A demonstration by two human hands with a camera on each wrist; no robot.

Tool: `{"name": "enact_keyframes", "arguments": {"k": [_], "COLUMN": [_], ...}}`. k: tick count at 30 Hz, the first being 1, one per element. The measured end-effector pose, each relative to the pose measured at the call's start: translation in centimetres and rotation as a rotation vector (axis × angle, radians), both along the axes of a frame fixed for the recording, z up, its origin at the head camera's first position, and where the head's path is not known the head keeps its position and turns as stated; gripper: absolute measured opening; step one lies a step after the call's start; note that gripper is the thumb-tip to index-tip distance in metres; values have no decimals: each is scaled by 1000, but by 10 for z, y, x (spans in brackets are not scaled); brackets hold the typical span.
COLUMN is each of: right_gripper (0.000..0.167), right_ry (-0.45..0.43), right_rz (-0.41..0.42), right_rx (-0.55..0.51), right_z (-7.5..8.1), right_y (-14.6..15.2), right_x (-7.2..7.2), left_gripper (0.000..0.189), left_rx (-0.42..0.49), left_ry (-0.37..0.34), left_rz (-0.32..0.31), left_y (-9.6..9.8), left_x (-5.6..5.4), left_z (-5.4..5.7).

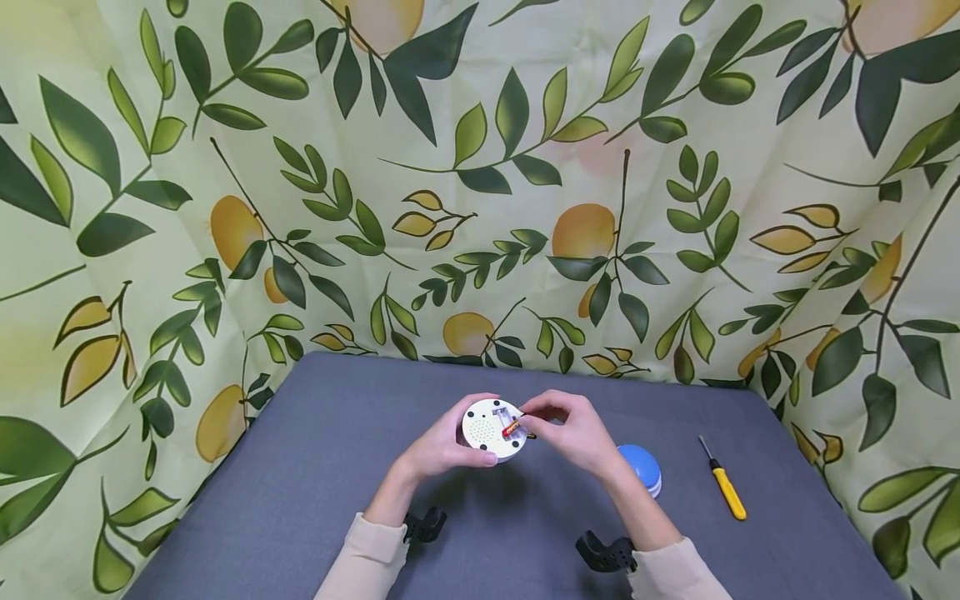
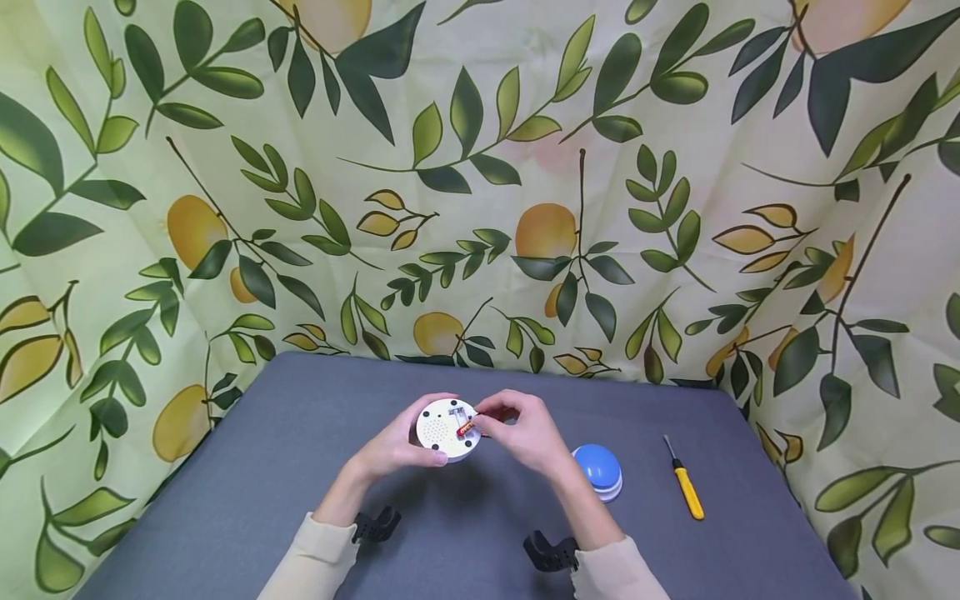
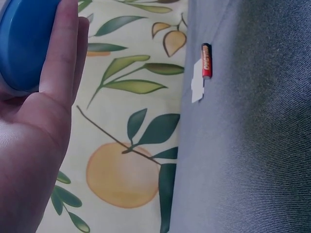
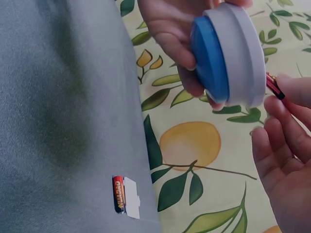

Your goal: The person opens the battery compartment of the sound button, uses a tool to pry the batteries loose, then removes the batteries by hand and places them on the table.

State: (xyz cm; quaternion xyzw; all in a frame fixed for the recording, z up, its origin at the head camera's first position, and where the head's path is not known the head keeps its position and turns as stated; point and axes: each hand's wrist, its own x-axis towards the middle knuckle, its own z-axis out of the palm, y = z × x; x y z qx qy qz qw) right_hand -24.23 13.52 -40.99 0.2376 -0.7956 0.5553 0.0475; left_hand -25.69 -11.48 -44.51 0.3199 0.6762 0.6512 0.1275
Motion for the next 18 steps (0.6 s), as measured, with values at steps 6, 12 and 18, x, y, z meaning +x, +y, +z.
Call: {"name": "enact_keyframes", "arguments": {"k": [6,12,18], "right_gripper": [13,13,17], "right_ry": [-20,-33,-102], "right_rz": [4,-43,-122], "right_rx": [-20,-63,-103], "right_z": [-8,-17,-28], "right_y": [10,18,24], "right_x": [0,-2,-5], "left_gripper": [83,83,84], "left_rx": [5,12,6], "left_ry": [4,18,26], "left_rz": [14,20,33], "left_y": [0,-1,-3], "left_x": [-1,-2,-1], "left_z": [-1,-1,0]}}
